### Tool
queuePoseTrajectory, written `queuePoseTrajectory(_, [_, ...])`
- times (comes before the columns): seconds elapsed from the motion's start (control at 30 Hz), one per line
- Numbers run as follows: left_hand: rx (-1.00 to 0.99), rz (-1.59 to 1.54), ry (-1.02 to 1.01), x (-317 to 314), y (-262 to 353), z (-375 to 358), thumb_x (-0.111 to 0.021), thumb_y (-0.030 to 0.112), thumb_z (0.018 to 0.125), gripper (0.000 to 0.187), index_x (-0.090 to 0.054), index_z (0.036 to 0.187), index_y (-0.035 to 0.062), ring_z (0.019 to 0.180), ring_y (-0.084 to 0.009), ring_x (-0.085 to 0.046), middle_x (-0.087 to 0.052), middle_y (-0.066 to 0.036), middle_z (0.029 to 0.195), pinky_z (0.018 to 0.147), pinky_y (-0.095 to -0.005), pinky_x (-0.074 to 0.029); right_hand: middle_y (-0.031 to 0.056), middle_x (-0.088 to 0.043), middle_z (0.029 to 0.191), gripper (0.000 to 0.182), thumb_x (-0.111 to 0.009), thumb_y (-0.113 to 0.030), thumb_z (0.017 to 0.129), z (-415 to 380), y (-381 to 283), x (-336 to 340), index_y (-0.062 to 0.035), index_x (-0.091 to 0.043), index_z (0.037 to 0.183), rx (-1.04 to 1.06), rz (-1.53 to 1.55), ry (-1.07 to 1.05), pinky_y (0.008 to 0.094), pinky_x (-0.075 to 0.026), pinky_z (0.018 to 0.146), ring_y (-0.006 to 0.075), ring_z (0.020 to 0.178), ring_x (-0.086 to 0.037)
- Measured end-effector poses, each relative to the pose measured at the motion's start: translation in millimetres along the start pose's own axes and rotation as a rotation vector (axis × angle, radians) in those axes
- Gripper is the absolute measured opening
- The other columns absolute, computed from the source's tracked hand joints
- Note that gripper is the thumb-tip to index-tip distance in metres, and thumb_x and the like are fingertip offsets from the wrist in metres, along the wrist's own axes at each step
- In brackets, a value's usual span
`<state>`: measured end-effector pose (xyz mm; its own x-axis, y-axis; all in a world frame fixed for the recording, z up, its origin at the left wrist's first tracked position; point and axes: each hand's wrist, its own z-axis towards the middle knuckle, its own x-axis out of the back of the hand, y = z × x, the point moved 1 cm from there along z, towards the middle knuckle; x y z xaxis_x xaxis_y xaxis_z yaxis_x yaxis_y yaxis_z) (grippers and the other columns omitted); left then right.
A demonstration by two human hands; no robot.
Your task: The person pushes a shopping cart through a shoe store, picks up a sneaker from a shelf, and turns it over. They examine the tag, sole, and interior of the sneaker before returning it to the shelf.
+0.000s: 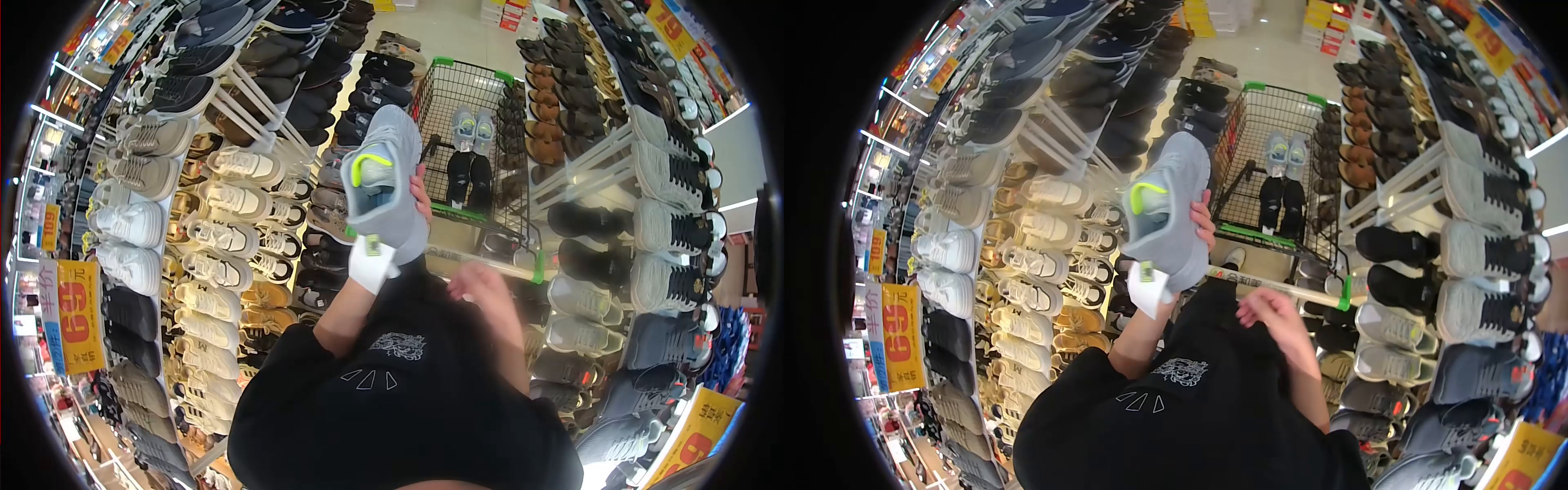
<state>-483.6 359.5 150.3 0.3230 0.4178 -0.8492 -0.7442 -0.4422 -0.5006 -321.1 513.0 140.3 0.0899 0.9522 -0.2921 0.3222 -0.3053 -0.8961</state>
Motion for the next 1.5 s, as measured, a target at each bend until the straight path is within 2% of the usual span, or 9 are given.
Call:
queuePoseTrajectory(0.1, [-0.186,0.632,0.06,-16.9,1.1,-12.6,-0.066,0.038,0.084,0.078,-0.031,0.142,0.0014,0.103,-0.0232,-0.054,-0.054,-0.012,0.116,0.091,-0.0352,-0.041,0.0085,-0.066,0.092,0.022,-0.051,-0.019,0.098,2.9,-7.3,38.8,0.0001,-0.059,0.105,0.172,0.194,0.251,0.0256,-0.05,0.07,0.0156,0.079,-0.064])
queuePoseTrajectory(0.23, [-0.398,0.808,0.284,-28.0,-0.6,-15.4,-0.049,0.062,0.086,0.082,-0.038,0.138,0.0,0.093,-0.0292,-0.058,-0.057,-0.018,0.112,0.085,-0.0431,-0.049,0.0117,-0.058,0.119,0.047,-0.047,-0.036,0.099,-3.8,-42.8,57.2,-0.0009,-0.046,0.13,0.507,0.377,0.506,0.0297,-0.047,0.081,0.0188,0.099,-0.059])
queuePoseTrajectory(0.4, [-0.391,0.992,0.307,-3.8,-7.2,-8.6,-0.035,0.056,0.096,0.068,-0.038,0.141,0.0055,0.123,-0.0272,-0.05,-0.05,-0.013,0.136,0.106,-0.0432,-0.037,0.0171,-0.026,0.151,0.066,-0.039,-0.04,0.098,13.1,-64.4,-6.2,0.0007,-0.022,0.147,1.002,0.04,0.865,0.0443,-0.018,0.114,0.0318,0.139,-0.025])
queuePoseTrajectory(0.5, [-0.276,0.906,0.234,0.7,1.2,-1.6,-0.036,0.053,0.097,0.066,-0.039,0.14,0.003,0.123,-0.0276,-0.05,-0.05,-0.014,0.136,0.105,-0.0429,-0.039,0.0241,-0.003,0.156,0.104,-0.057,-0.053,0.085,5.8,-56.2,-66.7,0.0033,0.003,0.149,0.758,-0.437,-0.072,0.0392,-0.005,0.116,0.0314,0.146,-0.004])
queuePoseTrajectory(0.6, [-0.326,1.019,0.236,-19.6,-2.8,-12.2,-0.038,0.052,0.097,0.067,-0.036,0.142,0.0024,0.122,-0.0291,-0.051,-0.048,-0.014,0.138,0.105,-0.0447,-0.039,0.0263,-0.005,0.155,0.117,-0.064,-0.057,0.079,11.8,-50.4,-54.8,0.0023,0.008,0.149,0.586,-0.042,-0.213,0.0388,-0.006,0.116,0.0304,0.146,-0.005])
queuePoseTrajectory(0.9, [-0.385,1.549,0.249,-38.3,-1.1,-40.7,-0.078,0.017,0.07,0.085,-0.032,0.14,-0.0014,0.12,-0.0251,-0.051,-0.049,-0.013,0.133,0.103,-0.0391,-0.04,0.0195,-0.04,0.142,0.081,-0.061,-0.024,0.089,-10.9,-2.5,-4.7,-0.0016,-0.012,0.149,0.44,0.077,-0.109,0.0417,-0.035,0.105,0.0274,0.126,-0.046])
queuePoseTrajectory(1.0, [-0.457,1.859,0.385,-50.3,-10.0,-49.4,-0.084,0.016,0.062,0.095,-0.032,0.14,0.0009,0.123,-0.0228,-0.048,-0.049,-0.011,0.131,0.104,-0.0371,-0.037,0.0174,-0.049,0.134,0.072,-0.06,-0.01,0.089,-22.7,22.1,9.1,-0.0018,-0.018,0.147,0.395,0.083,-0.029,0.042,-0.038,0.103,0.027,0.12,-0.051])
queuePoseTrajectory(1.1, [-0.376,1.722,0.204,-40.8,2.4,-47.1,-0.09,0.026,0.052,0.109,-0.033,0.141,0.0011,0.127,-0.0229,-0.044,-0.047,-0.01,0.134,0.108,-0.0379,-0.031,0.0148,-0.054,0.128,0.049,-0.059,-0.003,0.09,-21.7,18.9,10.6,0.0014,-0.041,0.134,0.379,0.073,0.054,0.0361,-0.042,0.099,0.0226,0.117,-0.054])
queuePoseTrajectory(1.5, [-0.391,1.306,0.162,19.4,-18.1,-39.3,-0.068,0.028,0.081,0.076,-0.031,0.14,-0.0021,0.125,-0.0312,-0.047,-0.047,-0.017,0.136,0.107,-0.0471,-0.037,0.0144,-0.045,0.138,0.076,-0.074,-0.002,0.077,5.5,12.8,18.9,0.0021,-0.031,0.139,0.425,0.264,-0.116,0.0344,-0.037,0.104,0.0204,0.124,-0.047])
